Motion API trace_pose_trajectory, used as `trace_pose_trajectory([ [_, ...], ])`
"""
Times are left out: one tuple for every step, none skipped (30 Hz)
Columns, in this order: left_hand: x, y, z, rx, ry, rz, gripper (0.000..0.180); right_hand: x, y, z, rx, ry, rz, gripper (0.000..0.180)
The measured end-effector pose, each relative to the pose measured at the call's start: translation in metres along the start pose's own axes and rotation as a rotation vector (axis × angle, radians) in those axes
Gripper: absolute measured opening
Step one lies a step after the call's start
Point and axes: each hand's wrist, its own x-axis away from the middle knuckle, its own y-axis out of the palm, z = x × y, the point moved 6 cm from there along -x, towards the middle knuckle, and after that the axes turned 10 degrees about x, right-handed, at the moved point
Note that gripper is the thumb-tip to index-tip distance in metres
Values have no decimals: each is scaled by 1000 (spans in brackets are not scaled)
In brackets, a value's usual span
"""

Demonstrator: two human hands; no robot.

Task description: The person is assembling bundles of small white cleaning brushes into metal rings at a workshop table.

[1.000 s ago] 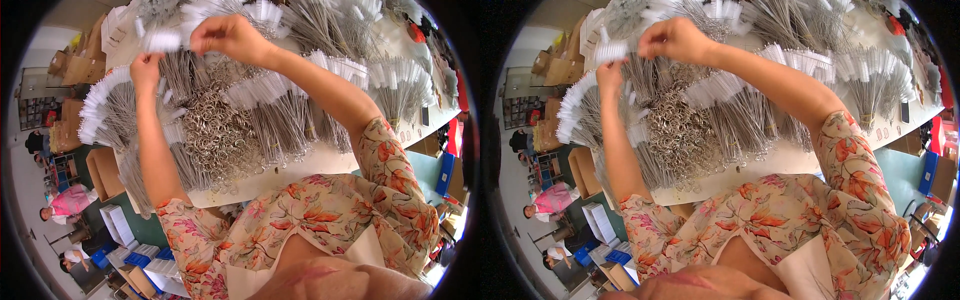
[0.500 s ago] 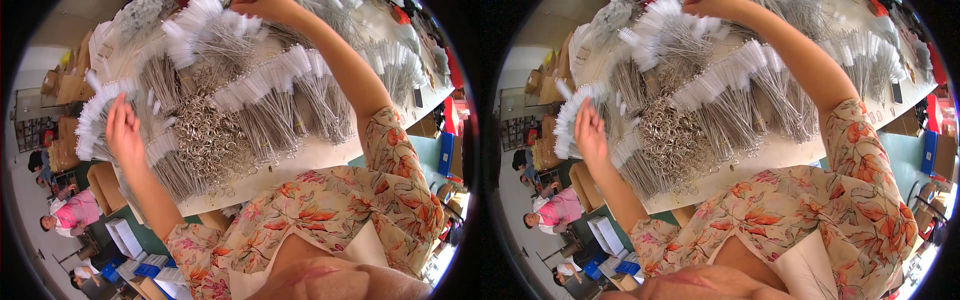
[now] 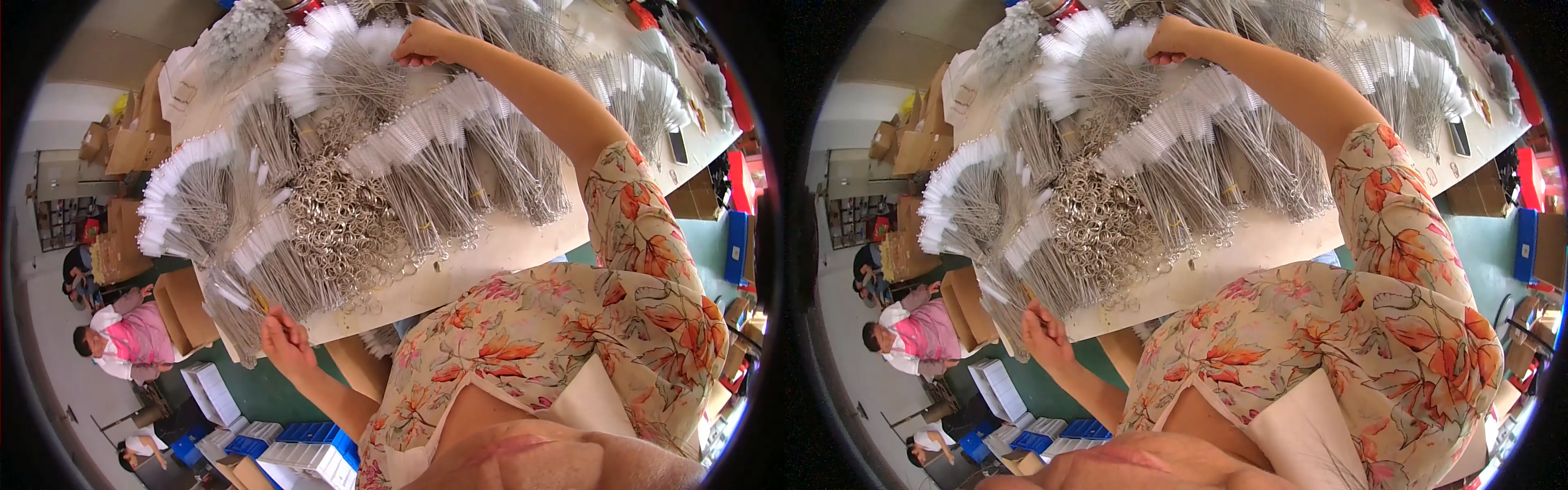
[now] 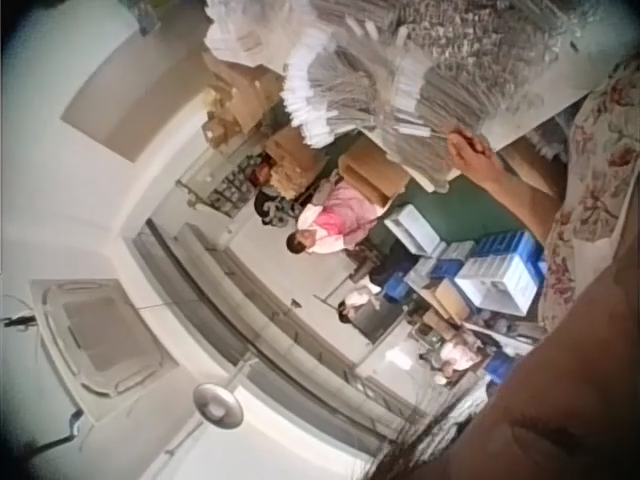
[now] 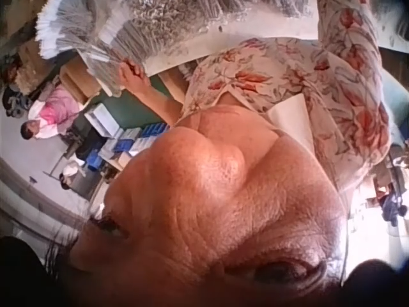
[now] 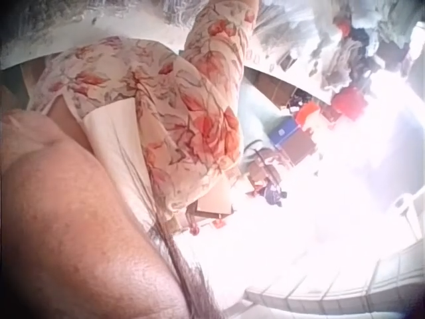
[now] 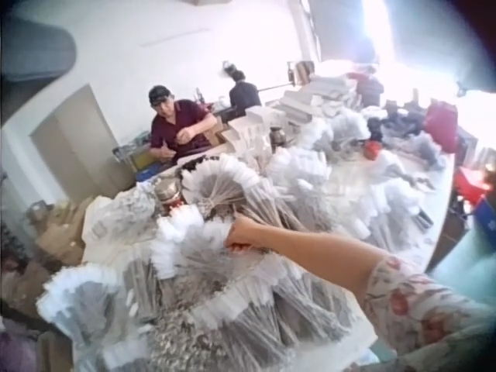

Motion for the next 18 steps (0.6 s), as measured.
trace_pose_trajectory([
  [10,-7,-2,2,10,12,28,-6,4,-1,7,14,37,22],
  [23,-16,-4,22,14,45,27,-16,14,-2,10,-12,16,22],
  [35,-24,-5,43,22,84,26,-26,17,2,245,10,83,25],
  [44,-33,-7,48,69,139,26,-38,26,-6,478,-5,145,29],
  [43,-44,-18,63,38,195,25,-45,35,-2,355,0,220,37],
  [44,-54,-26,87,3,261,24,-42,42,-4,374,-8,166,36],
  [38,-47,-33,107,-21,245,23,-64,39,31,205,-35,73,33],
  [37,-45,-38,123,-43,249,22,-67,39,43,100,-81,99,27],
  [37,-43,-39,131,-46,233,22,-72,34,53,49,-95,84,25],
  [40,-46,-40,136,-49,224,22,-51,43,33,-212,18,65,24],
  [41,-45,-42,163,-47,203,22,-56,37,41,-200,85,61,23],
  [42,-43,-44,187,-52,178,22,-56,39,38,-201,95,69,22],
  [46,-45,-45,196,-29,214,22,-58,44,34,-204,111,81,22],
  [49,-46,-45,207,-32,209,22,-61,50,25,-197,90,56,22],
  [52,-47,-45,217,-38,199,22,-63,57,21,-154,120,18,21],
  [51,-48,-47,222,-34,204,22,-65,57,23,-112,161,-3,21],
  [47,-45,-51,238,-64,187,22,-72,49,36,-109,173,12,21],
  [42,-41,-56,253,-101,163,22,-86,39,46,-22,57,91,22],
])
